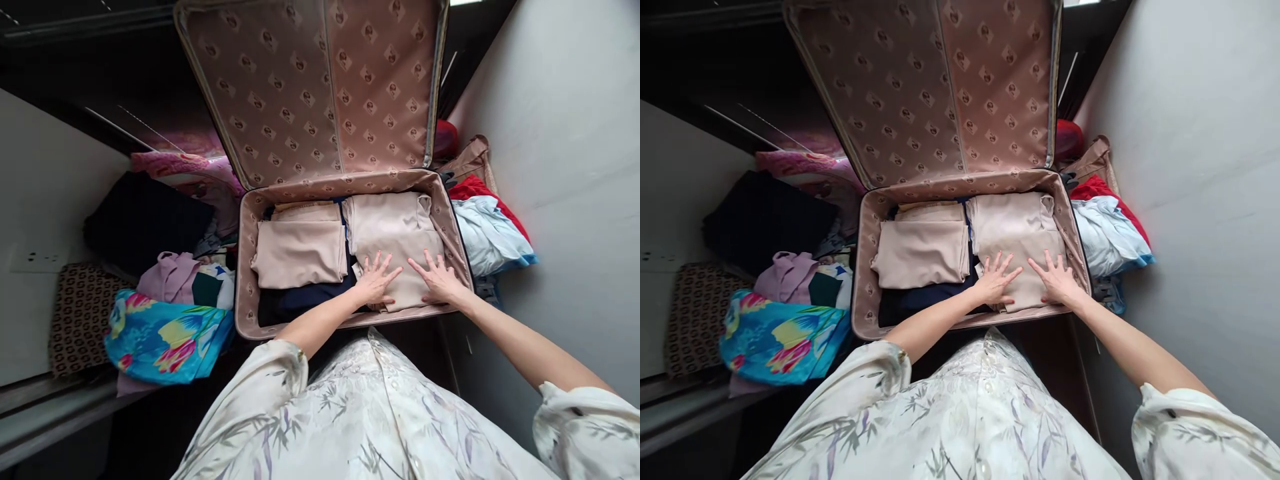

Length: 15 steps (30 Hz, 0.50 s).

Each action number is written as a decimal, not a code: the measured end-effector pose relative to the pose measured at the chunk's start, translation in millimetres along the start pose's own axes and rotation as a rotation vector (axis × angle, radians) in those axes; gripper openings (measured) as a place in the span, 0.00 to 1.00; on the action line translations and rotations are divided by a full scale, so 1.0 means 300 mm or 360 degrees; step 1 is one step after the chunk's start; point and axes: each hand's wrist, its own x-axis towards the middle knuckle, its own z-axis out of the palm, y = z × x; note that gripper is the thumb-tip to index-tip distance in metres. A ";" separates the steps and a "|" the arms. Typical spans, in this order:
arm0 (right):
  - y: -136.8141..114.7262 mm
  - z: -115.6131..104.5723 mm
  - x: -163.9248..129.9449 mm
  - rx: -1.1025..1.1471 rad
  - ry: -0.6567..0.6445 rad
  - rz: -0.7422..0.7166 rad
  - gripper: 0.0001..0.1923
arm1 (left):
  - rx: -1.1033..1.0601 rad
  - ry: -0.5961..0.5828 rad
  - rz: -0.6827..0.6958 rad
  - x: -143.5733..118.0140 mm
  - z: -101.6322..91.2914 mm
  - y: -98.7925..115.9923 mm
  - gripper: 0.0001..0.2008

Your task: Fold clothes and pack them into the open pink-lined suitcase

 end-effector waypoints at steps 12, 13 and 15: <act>-0.110 0.038 0.096 -0.0335 0.0092 0.0063 0.35 | -0.0080 -0.0057 -0.0074 -0.179 -0.047 -0.160 0.39; -0.158 0.004 0.100 -0.0257 0.0138 -0.0014 0.24 | -0.0011 0.0030 -0.0221 -0.257 -0.075 -0.211 0.35; -0.282 -0.060 0.125 0.0009 0.0207 -0.0182 0.17 | 0.0183 0.0105 -0.0631 -0.416 -0.122 -0.331 0.28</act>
